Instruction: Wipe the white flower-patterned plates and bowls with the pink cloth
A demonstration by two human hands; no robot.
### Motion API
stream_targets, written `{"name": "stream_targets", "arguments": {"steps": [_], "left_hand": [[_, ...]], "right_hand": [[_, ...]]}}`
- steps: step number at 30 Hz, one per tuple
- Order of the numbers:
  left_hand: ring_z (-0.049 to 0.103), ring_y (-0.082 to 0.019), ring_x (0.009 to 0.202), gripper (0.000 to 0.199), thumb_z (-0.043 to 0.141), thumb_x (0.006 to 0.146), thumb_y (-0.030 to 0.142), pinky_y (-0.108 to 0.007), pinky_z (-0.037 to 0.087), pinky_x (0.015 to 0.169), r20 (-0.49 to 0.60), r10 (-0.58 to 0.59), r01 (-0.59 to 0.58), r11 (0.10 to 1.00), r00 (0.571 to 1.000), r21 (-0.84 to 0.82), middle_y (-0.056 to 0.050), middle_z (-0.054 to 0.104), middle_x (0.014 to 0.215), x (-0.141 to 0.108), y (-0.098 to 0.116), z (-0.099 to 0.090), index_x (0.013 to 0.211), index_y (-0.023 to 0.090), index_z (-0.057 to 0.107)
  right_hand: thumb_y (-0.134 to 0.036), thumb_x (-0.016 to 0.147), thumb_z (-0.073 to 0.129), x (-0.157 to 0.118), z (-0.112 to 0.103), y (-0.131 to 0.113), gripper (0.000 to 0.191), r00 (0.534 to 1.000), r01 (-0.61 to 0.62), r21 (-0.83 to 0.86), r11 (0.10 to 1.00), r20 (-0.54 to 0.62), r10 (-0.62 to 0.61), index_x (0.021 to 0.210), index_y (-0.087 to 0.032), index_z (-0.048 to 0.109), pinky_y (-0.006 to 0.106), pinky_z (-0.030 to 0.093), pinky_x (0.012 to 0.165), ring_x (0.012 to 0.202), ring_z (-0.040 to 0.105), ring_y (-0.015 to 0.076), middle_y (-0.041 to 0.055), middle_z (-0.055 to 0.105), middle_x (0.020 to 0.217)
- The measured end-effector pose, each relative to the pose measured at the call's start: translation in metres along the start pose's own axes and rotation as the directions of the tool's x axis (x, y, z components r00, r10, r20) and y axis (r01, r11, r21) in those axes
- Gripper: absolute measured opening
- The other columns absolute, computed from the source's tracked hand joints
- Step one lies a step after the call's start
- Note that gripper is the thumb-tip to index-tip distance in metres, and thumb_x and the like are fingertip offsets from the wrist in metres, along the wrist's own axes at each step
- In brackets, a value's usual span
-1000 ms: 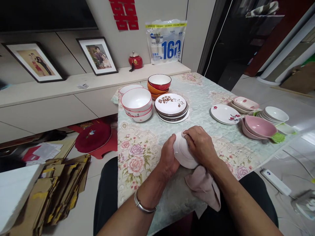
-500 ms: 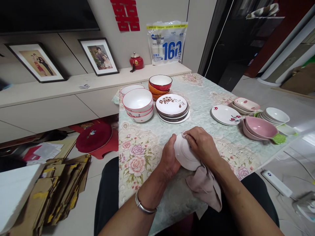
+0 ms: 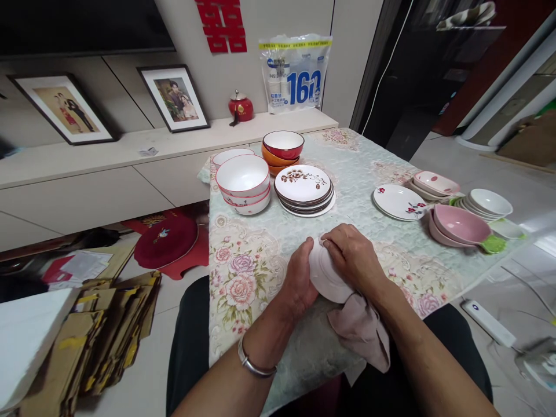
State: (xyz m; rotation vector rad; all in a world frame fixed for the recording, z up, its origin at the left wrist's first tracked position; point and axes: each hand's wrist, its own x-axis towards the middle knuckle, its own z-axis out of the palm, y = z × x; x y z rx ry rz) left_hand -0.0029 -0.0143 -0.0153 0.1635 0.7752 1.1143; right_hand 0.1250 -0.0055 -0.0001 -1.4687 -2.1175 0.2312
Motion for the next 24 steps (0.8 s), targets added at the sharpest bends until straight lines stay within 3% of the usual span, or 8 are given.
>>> {"name": "stream_targets", "arguments": {"steps": [3, 12, 24], "left_hand": [[0.058, -0.016, 0.068, 0.027, 0.076, 0.070, 0.037, -0.029, 0.045, 0.068, 0.003, 0.014, -0.014, 1.000, 1.000, 0.017, 0.000, 0.061, 0.069, -0.001, 0.000, 0.000, 0.081, 0.016, 0.063], [0.057, -0.015, 0.063, 0.023, 0.074, 0.060, 0.020, -0.028, 0.042, 0.061, 0.002, 0.057, -0.056, 0.985, 0.998, 0.164, -0.001, 0.065, 0.068, -0.005, 0.004, 0.001, 0.081, 0.015, 0.068], [0.063, -0.020, 0.070, 0.024, 0.073, 0.059, 0.018, -0.030, 0.045, 0.065, 0.005, 0.043, -0.043, 0.979, 0.999, 0.201, -0.003, 0.066, 0.067, -0.006, 0.006, 0.000, 0.082, 0.014, 0.069]], "right_hand": [[-0.023, 0.099, 0.047, 0.000, 0.001, 0.002, 0.023, 1.000, 0.007, 0.056, 0.998, -0.007, -0.006, 0.095, -0.019, 0.070, 0.037, 0.046, 0.087, 0.096, 0.059, 0.0241, 0.0101, 0.068, 0.096], [-0.025, 0.097, 0.049, -0.003, 0.002, 0.015, 0.023, 0.987, -0.160, 0.072, 0.985, -0.007, 0.161, 0.095, -0.018, 0.071, 0.034, 0.045, 0.082, 0.090, 0.062, 0.0229, 0.0083, 0.068, 0.093], [-0.026, 0.098, 0.049, -0.006, 0.005, 0.017, 0.023, 0.989, -0.140, 0.050, 0.989, -0.035, 0.141, 0.098, -0.018, 0.071, 0.034, 0.046, 0.082, 0.091, 0.063, 0.0230, 0.0084, 0.068, 0.093]]}}
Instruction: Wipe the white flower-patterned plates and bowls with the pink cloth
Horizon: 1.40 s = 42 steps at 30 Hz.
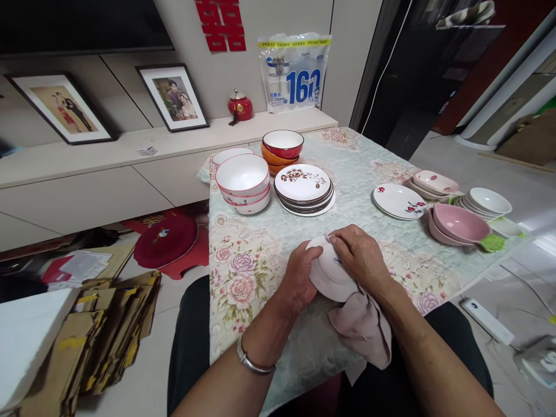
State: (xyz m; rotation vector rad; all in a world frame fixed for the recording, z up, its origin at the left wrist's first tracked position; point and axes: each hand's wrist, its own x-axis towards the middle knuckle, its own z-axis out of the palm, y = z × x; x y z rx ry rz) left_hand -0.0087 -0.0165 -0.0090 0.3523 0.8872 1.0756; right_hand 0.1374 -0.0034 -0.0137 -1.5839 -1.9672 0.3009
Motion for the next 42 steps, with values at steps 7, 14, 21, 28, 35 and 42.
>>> {"name": "stream_targets", "arguments": {"steps": [7, 14, 21, 28, 35, 42], "left_hand": [[0.053, -0.013, 0.060, 0.021, 0.075, 0.061, 0.024, -0.027, 0.041, 0.060, 0.019, 0.031, -0.030, 0.999, 0.999, -0.026, 0.003, 0.058, 0.063, 0.000, -0.001, 0.000, 0.073, 0.016, 0.061], [0.055, -0.014, 0.060, 0.023, 0.073, 0.060, 0.024, -0.027, 0.040, 0.058, 0.028, 0.024, -0.025, 0.999, 0.999, 0.020, 0.002, 0.062, 0.065, -0.001, -0.002, 0.001, 0.078, 0.016, 0.061], [0.056, -0.014, 0.062, 0.021, 0.072, 0.061, 0.022, -0.027, 0.042, 0.060, 0.025, 0.033, -0.034, 0.999, 0.999, 0.012, 0.002, 0.063, 0.066, 0.000, -0.002, 0.000, 0.079, 0.017, 0.062], [0.051, -0.011, 0.058, 0.021, 0.074, 0.064, 0.025, -0.027, 0.043, 0.064, 0.023, 0.040, -0.040, 0.999, 0.999, -0.028, 0.003, 0.060, 0.064, 0.001, -0.004, 0.000, 0.078, 0.017, 0.060], [0.058, -0.015, 0.070, 0.037, 0.080, 0.068, 0.046, -0.028, 0.047, 0.068, 0.023, 0.083, -0.081, 0.993, 0.996, -0.084, 0.001, 0.063, 0.072, 0.001, -0.010, 0.002, 0.080, 0.017, 0.061], [0.067, -0.024, 0.080, 0.048, 0.079, 0.068, 0.058, -0.033, 0.051, 0.072, 0.034, 0.047, -0.045, 0.997, 0.998, -0.056, -0.005, 0.070, 0.073, 0.002, -0.008, 0.003, 0.086, 0.015, 0.065]], "right_hand": [[-0.027, 0.098, 0.050, -0.001, 0.004, 0.002, 0.023, 0.999, 0.035, -0.058, 0.998, -0.035, -0.037, 0.097, -0.019, 0.071, 0.035, 0.046, 0.081, 0.091, 0.063, 0.0245, 0.0087, 0.068, 0.092], [-0.027, 0.097, 0.049, 0.000, 0.005, 0.004, 0.024, 0.997, 0.059, -0.058, 0.997, -0.045, -0.062, 0.096, -0.019, 0.071, 0.036, 0.046, 0.079, 0.088, 0.062, 0.0248, 0.0090, 0.068, 0.090], [-0.029, 0.097, 0.049, 0.000, 0.005, 0.004, 0.024, 0.997, 0.049, -0.037, 0.998, -0.053, -0.051, 0.095, -0.019, 0.071, 0.036, 0.046, 0.078, 0.087, 0.063, 0.0251, 0.0093, 0.068, 0.090], [-0.028, 0.094, 0.055, 0.000, 0.006, 0.009, 0.017, 0.995, 0.022, 0.006, 1.000, -0.094, -0.021, 0.092, -0.020, 0.070, 0.037, 0.047, 0.080, 0.088, 0.064, 0.0247, 0.0075, 0.070, 0.090], [-0.026, 0.098, 0.051, 0.001, 0.000, -0.010, 0.021, 0.973, 0.216, 0.038, 0.976, -0.092, -0.212, 0.091, -0.020, 0.070, 0.039, 0.049, 0.081, 0.089, 0.062, 0.0246, 0.0092, 0.068, 0.090], [-0.027, 0.096, 0.056, 0.005, -0.006, 0.004, 0.018, 0.984, 0.178, 0.213, 0.961, -0.027, -0.177, 0.092, -0.023, 0.073, 0.038, 0.049, 0.083, 0.091, 0.064, 0.0232, 0.0064, 0.071, 0.090]]}}
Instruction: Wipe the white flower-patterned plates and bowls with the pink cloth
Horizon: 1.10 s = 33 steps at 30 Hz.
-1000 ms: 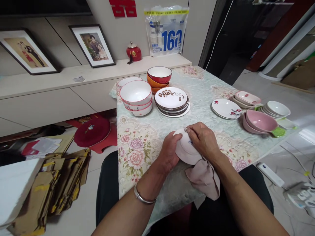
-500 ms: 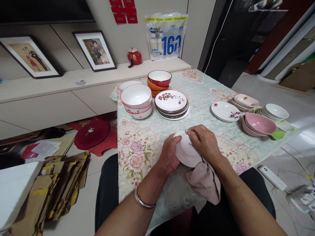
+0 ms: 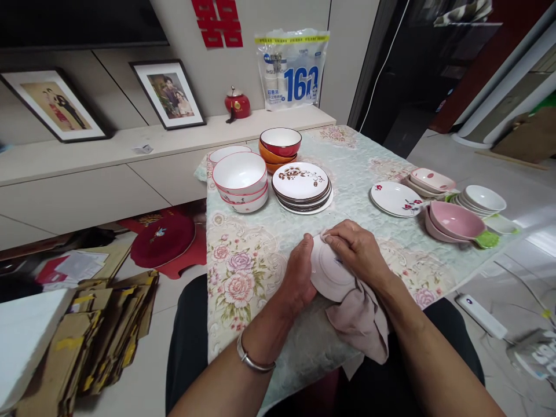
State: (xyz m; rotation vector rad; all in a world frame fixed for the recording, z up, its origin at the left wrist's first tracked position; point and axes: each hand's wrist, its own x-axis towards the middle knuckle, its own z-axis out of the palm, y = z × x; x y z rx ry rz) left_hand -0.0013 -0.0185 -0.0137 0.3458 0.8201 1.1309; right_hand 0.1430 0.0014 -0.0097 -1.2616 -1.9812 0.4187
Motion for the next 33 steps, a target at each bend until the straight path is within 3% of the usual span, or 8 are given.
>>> {"name": "stream_targets", "arguments": {"steps": [9, 13, 16, 19, 23, 25, 30, 33], "left_hand": [[0.068, -0.026, 0.085, 0.043, 0.080, 0.067, 0.048, -0.035, 0.051, 0.078, 0.024, -0.054, 0.054, 0.998, 0.998, -0.030, -0.004, 0.070, 0.076, 0.002, 0.006, -0.003, 0.089, 0.015, 0.065], [0.070, -0.030, 0.090, 0.041, 0.078, 0.066, 0.043, -0.039, 0.052, 0.082, 0.091, -0.111, 0.119, 0.989, 0.990, -0.086, -0.009, 0.073, 0.081, -0.002, 0.012, -0.001, 0.091, 0.012, 0.069], [0.070, -0.031, 0.096, 0.042, 0.080, 0.062, 0.029, -0.040, 0.052, 0.088, 0.133, -0.016, 0.028, 0.995, 0.991, -0.091, -0.010, 0.076, 0.091, -0.005, 0.013, 0.003, 0.098, 0.011, 0.071], [0.069, -0.030, 0.101, 0.053, 0.083, 0.058, 0.018, -0.040, 0.049, 0.093, 0.149, 0.052, -0.040, 0.996, 0.987, -0.080, -0.010, 0.077, 0.098, -0.006, 0.011, 0.005, 0.109, 0.012, 0.070], [0.069, -0.029, 0.099, 0.056, 0.086, 0.059, 0.019, -0.041, 0.049, 0.092, 0.156, 0.034, -0.024, 0.997, 0.987, -0.071, -0.010, 0.077, 0.097, -0.006, 0.006, 0.004, 0.111, 0.012, 0.069], [0.070, -0.026, 0.091, 0.056, 0.087, 0.058, 0.020, -0.039, 0.049, 0.088, 0.187, 0.007, 0.005, 0.998, 0.982, -0.065, -0.009, 0.076, 0.094, -0.006, 0.003, 0.003, 0.110, 0.012, 0.069], [0.064, -0.017, 0.077, 0.043, 0.085, 0.060, 0.015, -0.030, 0.046, 0.077, 0.238, -0.016, 0.027, 0.999, 0.971, -0.045, -0.004, 0.073, 0.087, -0.007, -0.001, 0.003, 0.100, 0.013, 0.070], [0.065, -0.018, 0.078, 0.042, 0.083, 0.060, 0.014, -0.030, 0.046, 0.076, 0.233, -0.021, 0.026, 0.999, 0.972, -0.020, -0.004, 0.072, 0.087, -0.007, 0.001, 0.004, 0.100, 0.013, 0.070]], "right_hand": [[-0.040, 0.086, 0.069, 0.000, -0.009, 0.008, 0.020, 0.964, -0.256, 0.346, 0.902, 0.028, 0.263, 0.089, -0.023, 0.077, 0.037, 0.048, 0.089, 0.101, 0.065, 0.0239, 0.0063, 0.073, 0.103], [-0.047, 0.078, 0.077, 0.001, -0.010, 0.007, 0.028, 0.861, -0.464, 0.562, 0.685, 0.105, 0.497, 0.087, -0.021, 0.077, 0.033, 0.050, 0.071, 0.077, 0.066, 0.0205, 0.0034, 0.075, 0.084], [-0.047, 0.069, 0.083, 0.001, -0.008, 0.009, 0.033, 0.773, -0.481, 0.697, 0.532, 0.051, 0.632, 0.087, -0.021, 0.076, 0.031, 0.049, 0.063, 0.066, 0.063, 0.0179, 0.0020, 0.074, 0.080], [-0.047, 0.070, 0.081, 0.001, -0.004, 0.013, 0.032, 0.730, -0.473, 0.708, 0.525, -0.018, 0.683, 0.087, -0.021, 0.075, 0.033, 0.050, 0.064, 0.067, 0.062, 0.0188, 0.0027, 0.074, 0.081], [-0.037, 0.081, 0.071, 0.001, -0.002, 0.014, 0.017, 0.864, -0.339, 0.393, 0.855, -0.231, 0.448, 0.084, -0.022, 0.076, 0.040, 0.050, 0.084, 0.090, 0.065, 0.0237, 0.0059, 0.073, 0.092], [-0.032, 0.086, 0.066, 0.001, -0.002, 0.008, 0.014, 0.927, -0.210, 0.250, 0.945, -0.255, 0.273, 0.084, -0.023, 0.076, 0.041, 0.048, 0.090, 0.095, 0.064, 0.0234, 0.0060, 0.072, 0.093], [-0.026, 0.092, 0.059, 0.004, -0.001, -0.016, 0.017, 0.990, 0.047, 0.118, 0.992, -0.135, -0.031, 0.089, -0.025, 0.076, 0.041, 0.048, 0.087, 0.095, 0.061, 0.0231, 0.0065, 0.070, 0.091], [-0.029, 0.091, 0.061, 0.006, -0.002, -0.013, 0.016, 0.996, 0.019, 0.156, 0.988, -0.091, -0.005, 0.088, -0.025, 0.077, 0.042, 0.046, 0.091, 0.096, 0.062, 0.0234, 0.0059, 0.072, 0.092]]}}
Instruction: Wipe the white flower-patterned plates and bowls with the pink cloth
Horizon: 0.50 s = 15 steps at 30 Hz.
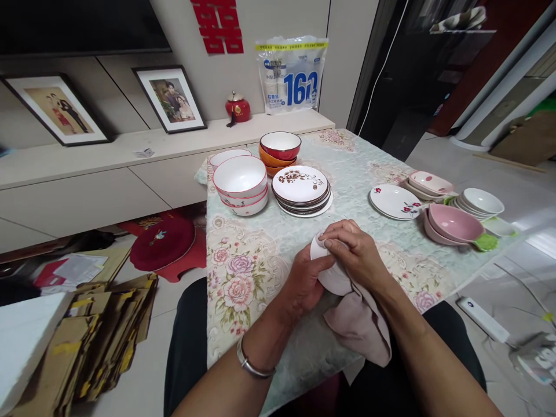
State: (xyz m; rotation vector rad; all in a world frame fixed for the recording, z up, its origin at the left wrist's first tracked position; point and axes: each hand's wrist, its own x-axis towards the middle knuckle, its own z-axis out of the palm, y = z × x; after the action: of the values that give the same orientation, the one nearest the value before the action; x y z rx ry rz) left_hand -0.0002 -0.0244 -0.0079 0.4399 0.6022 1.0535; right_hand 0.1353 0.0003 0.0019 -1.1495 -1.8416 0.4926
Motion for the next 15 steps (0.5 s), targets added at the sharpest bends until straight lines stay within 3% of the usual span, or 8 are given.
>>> {"name": "stream_targets", "arguments": {"steps": [3, 7, 12, 15], "left_hand": [[0.068, -0.023, 0.081, 0.049, 0.082, 0.058, 0.015, -0.034, 0.049, 0.076, -0.005, -0.018, 0.018, 1.000, 1.000, 0.010, -0.007, 0.074, 0.087, 0.000, 0.003, -0.001, 0.105, 0.012, 0.070], [0.069, -0.031, 0.097, 0.051, 0.082, 0.057, 0.016, -0.040, 0.050, 0.087, -0.026, -0.013, 0.013, 1.000, 1.000, 0.010, -0.010, 0.076, 0.092, 0.000, 0.009, -0.003, 0.106, 0.011, 0.071], [0.069, -0.029, 0.105, 0.062, 0.086, 0.057, 0.015, -0.040, 0.049, 0.096, -0.100, 0.089, -0.093, 0.995, 0.991, -0.040, -0.010, 0.077, 0.102, 0.002, 0.013, -0.003, 0.117, 0.013, 0.068], [0.069, -0.026, 0.106, 0.068, 0.085, 0.058, 0.013, -0.037, 0.048, 0.099, -0.129, 0.153, -0.162, 0.985, 0.980, -0.061, -0.008, 0.077, 0.104, 0.005, 0.013, -0.002, 0.123, 0.015, 0.065]], "right_hand": [[-0.036, 0.087, 0.067, 0.000, -0.007, 0.014, 0.016, 0.977, -0.204, 0.144, 0.968, -0.040, 0.212, 0.086, -0.024, 0.077, 0.042, 0.047, 0.092, 0.098, 0.064, 0.0242, 0.0057, 0.074, 0.096], [-0.048, 0.077, 0.075, -0.002, -0.015, 0.023, 0.029, 0.843, -0.509, 0.404, 0.760, 0.054, 0.536, 0.087, -0.021, 0.077, 0.035, 0.052, 0.074, 0.083, 0.067, 0.0224, 0.0058, 0.077, 0.095], [-0.047, 0.066, 0.083, -0.003, -0.011, 0.023, 0.035, 0.727, -0.552, 0.578, 0.601, -0.019, 0.686, 0.088, -0.020, 0.076, 0.032, 0.050, 0.063, 0.067, 0.064, 0.0189, 0.0036, 0.076, 0.082], [-0.045, 0.070, 0.079, -0.004, -0.005, 0.029, 0.030, 0.753, -0.532, 0.520, 0.668, -0.070, 0.655, 0.087, -0.020, 0.076, 0.035, 0.052, 0.071, 0.075, 0.066, 0.0208, 0.0041, 0.076, 0.085]]}}
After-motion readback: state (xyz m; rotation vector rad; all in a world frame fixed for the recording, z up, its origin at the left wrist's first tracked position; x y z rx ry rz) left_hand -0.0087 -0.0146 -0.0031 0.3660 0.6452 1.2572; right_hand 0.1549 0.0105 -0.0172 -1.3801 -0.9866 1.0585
